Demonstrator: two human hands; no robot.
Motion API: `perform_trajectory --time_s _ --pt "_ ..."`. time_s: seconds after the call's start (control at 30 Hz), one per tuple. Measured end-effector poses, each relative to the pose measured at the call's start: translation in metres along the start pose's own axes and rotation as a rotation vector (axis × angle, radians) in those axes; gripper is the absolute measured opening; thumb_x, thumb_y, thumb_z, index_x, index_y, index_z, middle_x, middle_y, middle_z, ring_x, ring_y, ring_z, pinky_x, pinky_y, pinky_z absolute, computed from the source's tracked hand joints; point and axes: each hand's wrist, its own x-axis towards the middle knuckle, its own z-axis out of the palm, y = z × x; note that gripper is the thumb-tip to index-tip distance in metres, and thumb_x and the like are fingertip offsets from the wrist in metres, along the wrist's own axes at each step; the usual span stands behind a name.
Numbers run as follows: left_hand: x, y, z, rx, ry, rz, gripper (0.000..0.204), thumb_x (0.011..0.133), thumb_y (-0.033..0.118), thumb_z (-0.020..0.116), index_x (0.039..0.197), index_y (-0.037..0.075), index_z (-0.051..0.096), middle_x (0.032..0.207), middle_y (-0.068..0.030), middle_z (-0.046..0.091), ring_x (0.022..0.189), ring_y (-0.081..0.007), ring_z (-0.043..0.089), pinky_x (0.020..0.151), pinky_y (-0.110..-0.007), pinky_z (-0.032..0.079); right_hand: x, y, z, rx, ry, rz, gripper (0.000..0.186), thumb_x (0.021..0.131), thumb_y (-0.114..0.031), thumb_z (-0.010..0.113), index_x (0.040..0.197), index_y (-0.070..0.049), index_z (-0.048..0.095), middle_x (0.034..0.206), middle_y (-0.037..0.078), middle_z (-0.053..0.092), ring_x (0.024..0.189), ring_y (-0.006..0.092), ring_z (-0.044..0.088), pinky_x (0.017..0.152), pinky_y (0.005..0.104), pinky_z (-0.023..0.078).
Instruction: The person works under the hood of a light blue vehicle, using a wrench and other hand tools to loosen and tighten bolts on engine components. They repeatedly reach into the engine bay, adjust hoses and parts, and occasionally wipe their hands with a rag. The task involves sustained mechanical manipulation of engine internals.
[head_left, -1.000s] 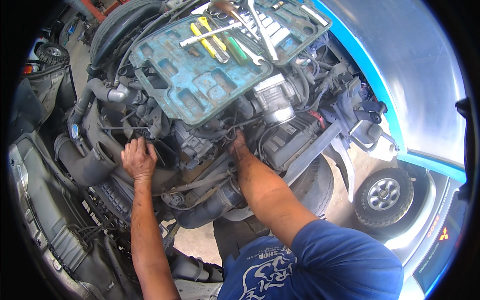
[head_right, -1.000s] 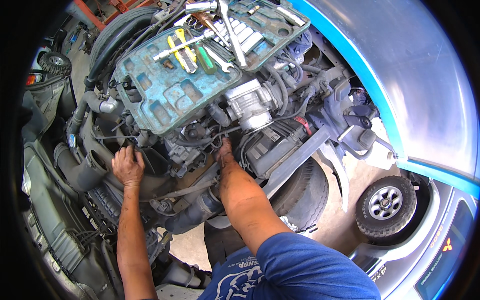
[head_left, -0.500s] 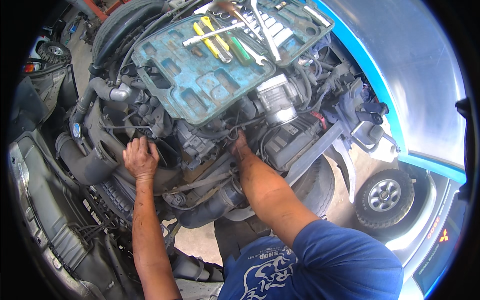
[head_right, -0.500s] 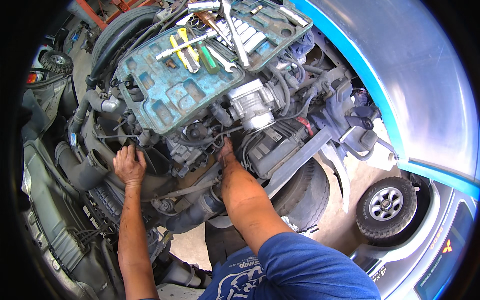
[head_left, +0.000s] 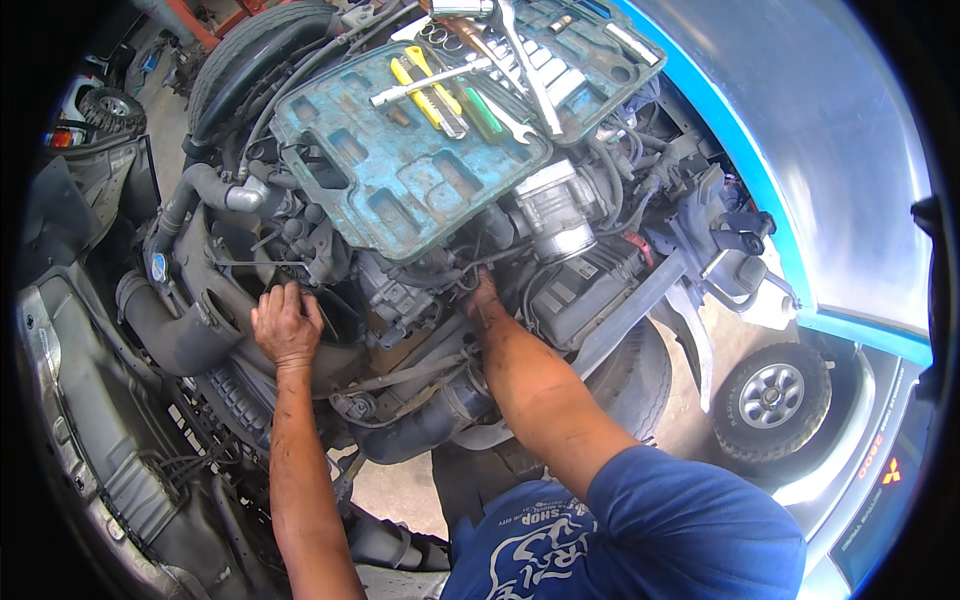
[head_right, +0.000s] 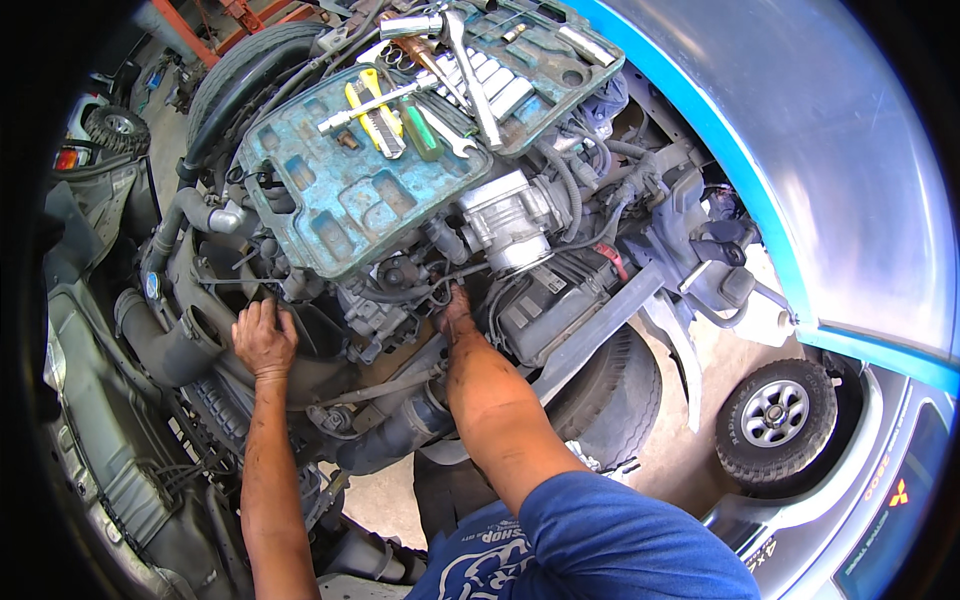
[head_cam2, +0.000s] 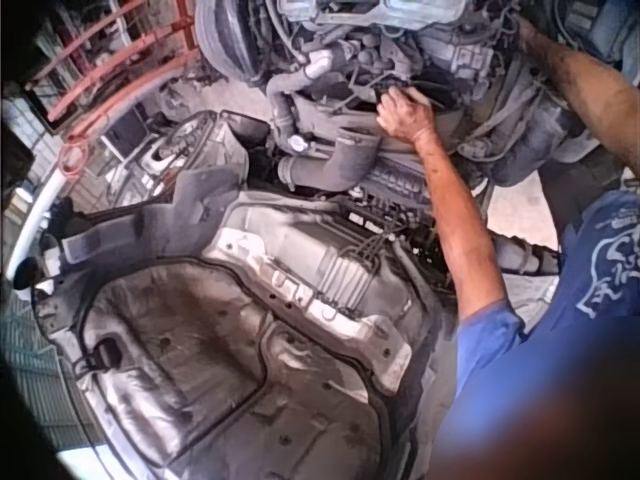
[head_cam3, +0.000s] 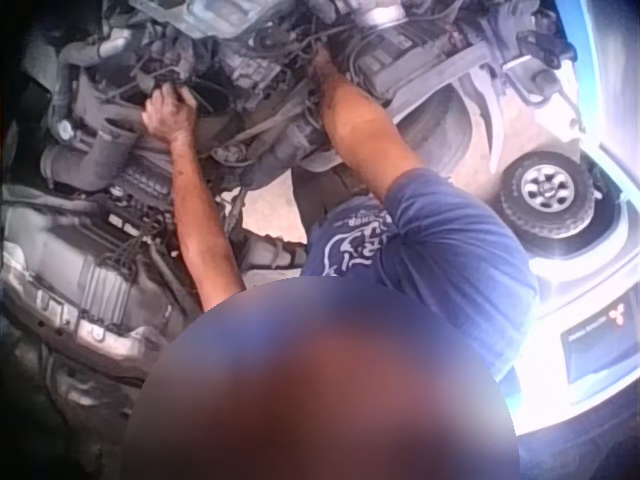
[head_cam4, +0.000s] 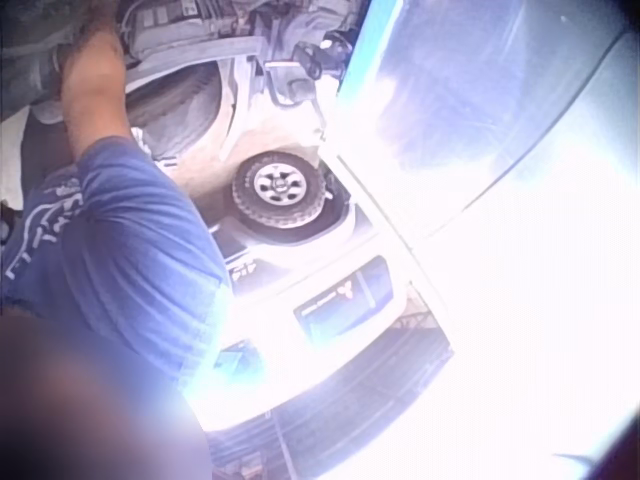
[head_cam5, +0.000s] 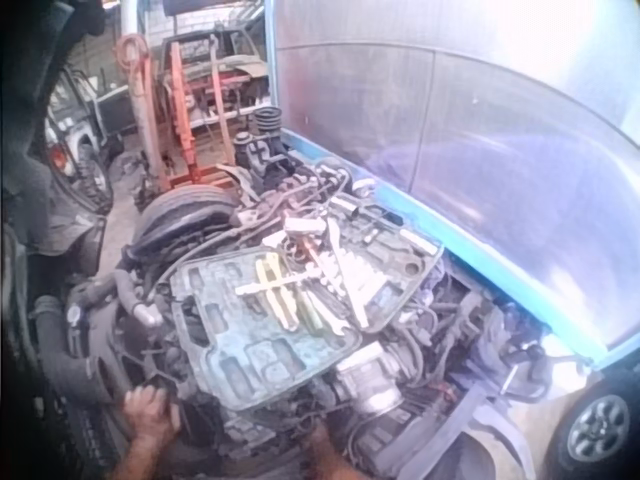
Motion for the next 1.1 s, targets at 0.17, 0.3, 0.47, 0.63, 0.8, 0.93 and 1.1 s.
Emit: perform_trajectory --time_s 0.17,0.3,0.47,0.63,0.8,0.93,1.1 --pt "-0.001 0.0 0.001 -0.035 -0.014 -0.009 0.016 0.08 0.02 0.07 0.093 0.012 0.066 0.086 -0.0049 0.059 0.083 -0.0267 0.061 0.073 -0.042 0.045 -0.001 0.002 0.013 0.153 0.211 -0.045 0.037 0.107 -0.037 0.043 0.122 -0.01 0.064 0.1 0.008 0.074 0.082 0.0227 0.069 0.061 0.0374 0.054" --pt "-0.003 -0.002 0.001 -0.055 0.022 -0.018 0.015 0.075 0.021 0.072 0.082 0.015 0.06 0.081 -0.0038 0.055 0.08 -0.026 0.059 0.071 -0.042 0.044 -0.016 -0.021 0.021 0.079 0.103 0.176 0.024 0.103 -0.03 0.053 0.114 -0.013 0.067 0.096 0.005 0.071 0.086 0.0215 0.068 0.066 0.0359 0.056" --pt "0.0 -0.001 0.0 -0.021 0.031 -0.022 0.014 0.074 0.019 0.072 0.084 0.014 0.063 0.08 -0.0029 0.055 0.078 -0.0237 0.06 0.071 -0.039 0.044 -0.022 -0.025 0.036 0.208 0.142 0.077 0.01 0.095 -0.013 0.064 0.104 -0.012 0.067 0.094 0.005 0.071 0.082 0.0225 0.068 0.065 0.0364 0.056" --pt "0.0 0.0 -0.002 -0.043 0.008 -0.027 0.014 0.078 0.019 0.071 0.089 0.013 0.066 0.082 -0.0044 0.056 0.081 -0.0255 0.06 0.071 -0.039 0.044 -0.028 -0.028 0.044 0.208 0.133 0.067 0.011 0.092 -0.008 0.067 0.103 -0.009 0.066 0.092 0.007 0.07 0.083 0.0243 0.069 0.072 0.0394 0.059" --pt "-0.001 0.0 -0.001 -0.042 -0.004 -0.03 0.013 0.079 0.02 0.071 0.089 0.013 0.066 0.082 -0.0041 0.057 0.082 -0.0258 0.06 0.071 -0.04 0.044 -0.031 -0.028 0.041 0.287 0.096 0.031 0.01 0.093 -0.006 0.066 0.103 -0.006 0.067 0.096 0.009 0.071 0.086 0.0253 0.069 0.075 0.0395 0.06" --pt "0.0 0.0 -0.002 -0.037 -0.006 -0.029 0.013 0.079 0.02 0.071 0.088 0.014 0.065 0.082 -0.0041 0.057 0.082 -0.0258 0.06 0.071 -0.04 0.044 -0.024 -0.024 0.037 0.224 0.083 -0.002 0.012 0.092 -0.006 0.067 0.105 -0.006 0.067 0.098 0.01 0.071 0.088 0.0255 0.07 0.077 0.0388 0.06" --pt "-0.001 0.0 -0.002 -0.016 -0.032 -0.037 0.013 0.079 0.02 0.071 0.088 0.014 0.065 0.082 -0.004 0.057 0.082 -0.0256 0.06 0.071 -0.04 0.044 -0.014 -0.024 0.032 0.27 0.182 0.05 0.016 0.099 -0.015 0.057 0.109 -0.006 0.066 0.101 0.011 0.072 0.093 0.0274 0.069 0.084 0.0431 0.059"
